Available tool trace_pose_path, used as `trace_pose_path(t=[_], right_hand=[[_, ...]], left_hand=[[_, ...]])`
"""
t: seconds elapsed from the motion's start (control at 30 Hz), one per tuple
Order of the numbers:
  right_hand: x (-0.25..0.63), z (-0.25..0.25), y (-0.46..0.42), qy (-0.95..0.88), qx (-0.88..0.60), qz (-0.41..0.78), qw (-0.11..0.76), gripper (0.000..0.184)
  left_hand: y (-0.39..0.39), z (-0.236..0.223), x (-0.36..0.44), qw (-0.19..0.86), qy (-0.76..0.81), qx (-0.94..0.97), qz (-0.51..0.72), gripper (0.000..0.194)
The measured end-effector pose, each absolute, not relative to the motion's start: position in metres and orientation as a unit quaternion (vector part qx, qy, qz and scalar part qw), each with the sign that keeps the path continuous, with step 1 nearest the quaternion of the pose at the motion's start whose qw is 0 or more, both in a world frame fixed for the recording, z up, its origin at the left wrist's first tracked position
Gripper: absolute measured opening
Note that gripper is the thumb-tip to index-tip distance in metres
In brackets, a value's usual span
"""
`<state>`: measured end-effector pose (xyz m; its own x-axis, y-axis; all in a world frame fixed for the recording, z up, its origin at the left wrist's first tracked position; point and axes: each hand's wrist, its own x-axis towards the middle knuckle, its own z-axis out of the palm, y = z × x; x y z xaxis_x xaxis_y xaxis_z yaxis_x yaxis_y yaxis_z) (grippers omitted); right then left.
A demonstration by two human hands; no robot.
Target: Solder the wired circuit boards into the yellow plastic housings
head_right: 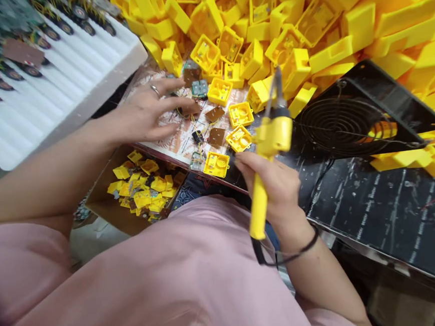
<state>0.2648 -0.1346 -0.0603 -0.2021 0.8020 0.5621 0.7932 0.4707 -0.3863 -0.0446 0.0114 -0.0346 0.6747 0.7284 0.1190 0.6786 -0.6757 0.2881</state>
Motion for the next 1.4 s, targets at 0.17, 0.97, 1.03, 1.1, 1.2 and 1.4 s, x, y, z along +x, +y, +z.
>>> trace_pose_path(t=[0.17,0.97,1.03,1.1,1.2,1.4], right_hand=[[0.201,-0.054,-0.092,-0.856,-0.448,0.046,0.256,0.070],[0.217,-0.070,-0.103,-0.850,-0.491,-0.013,0.189,0.050],[0.217,-0.070,-0.103,-0.847,-0.496,-0.015,0.192,0.048],[0.216,-0.071,-0.103,-0.844,-0.498,-0.021,0.199,0.046],[0.214,-0.072,-0.103,-0.841,-0.496,-0.039,0.213,0.045],[0.214,-0.072,-0.102,-0.838,-0.500,-0.030,0.215,0.046]], left_hand=[[0.014,-0.061,-0.024,0.078,0.418,0.899,0.103,0.047],[0.023,-0.066,-0.066,-0.103,0.460,0.873,0.129,0.040],[0.019,-0.062,-0.064,-0.127,0.466,0.866,0.129,0.041],[0.014,-0.058,-0.063,-0.156,0.475,0.857,0.126,0.038],[0.011,-0.056,-0.063,-0.178,0.483,0.847,0.132,0.030],[0.019,-0.074,-0.060,0.002,0.490,0.847,0.206,0.040]])
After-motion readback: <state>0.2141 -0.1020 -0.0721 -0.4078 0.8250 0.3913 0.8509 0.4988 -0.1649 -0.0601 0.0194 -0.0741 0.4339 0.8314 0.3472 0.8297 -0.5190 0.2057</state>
